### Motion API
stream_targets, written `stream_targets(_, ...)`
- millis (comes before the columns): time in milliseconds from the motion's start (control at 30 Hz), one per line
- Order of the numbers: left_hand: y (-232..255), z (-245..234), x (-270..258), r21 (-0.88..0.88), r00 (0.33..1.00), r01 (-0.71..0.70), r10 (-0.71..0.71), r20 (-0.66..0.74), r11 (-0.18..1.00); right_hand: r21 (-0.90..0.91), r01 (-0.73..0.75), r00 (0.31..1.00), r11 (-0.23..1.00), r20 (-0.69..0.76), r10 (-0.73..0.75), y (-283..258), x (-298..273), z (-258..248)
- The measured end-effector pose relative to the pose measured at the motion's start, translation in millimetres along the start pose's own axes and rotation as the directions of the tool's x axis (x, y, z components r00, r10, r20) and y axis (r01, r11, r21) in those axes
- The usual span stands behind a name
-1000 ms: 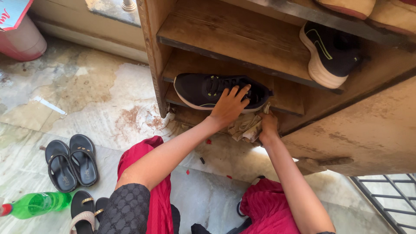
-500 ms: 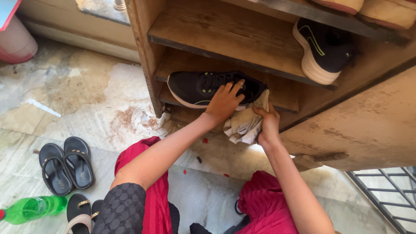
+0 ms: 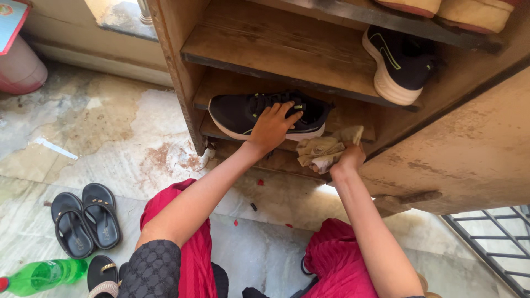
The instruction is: The person sits on the floor and wipes a black sneaker with a cloth, then places it back on the shelf. They then pick up a black slip-on shoe and wipe it with the same cloth.
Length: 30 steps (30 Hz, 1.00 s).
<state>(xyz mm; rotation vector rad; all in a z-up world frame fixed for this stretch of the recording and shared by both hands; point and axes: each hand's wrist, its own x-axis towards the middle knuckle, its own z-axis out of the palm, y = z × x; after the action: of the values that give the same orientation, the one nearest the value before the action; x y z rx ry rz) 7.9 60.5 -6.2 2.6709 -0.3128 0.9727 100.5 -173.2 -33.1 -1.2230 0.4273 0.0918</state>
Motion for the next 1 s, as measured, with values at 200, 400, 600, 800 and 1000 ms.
stream_targets(200, -4, -9, -2, -0.056, 0.999, -0.020, 0.023, 0.047, 0.998, -0.127, -0.093, 0.995, 0.987, 0.024, 0.097, 38, 51, -5)
stream_targets(400, -2, -6, -12, -0.013, 0.999, -0.038, 0.038, 0.035, 0.999, -0.250, -0.182, 0.969, 0.951, 0.119, 0.217, 50, 38, 17)
stream_targets(600, -1, 1, -16, 0.003, 0.998, -0.040, 0.040, 0.049, 0.999, -0.281, -0.107, 0.976, 0.954, 0.155, 0.155, 30, 13, 29)
stream_targets(800, 0, 3, -17, -0.008, 0.994, -0.015, 0.016, 0.111, 1.000, -0.210, 0.009, 0.969, 0.978, 0.244, 0.043, 12, -22, 36)
stream_targets(1000, 1, 0, -14, -0.017, 0.998, -0.030, 0.031, 0.055, 0.999, -0.147, 0.145, 0.909, 0.978, 0.411, -0.073, -20, -68, 42)
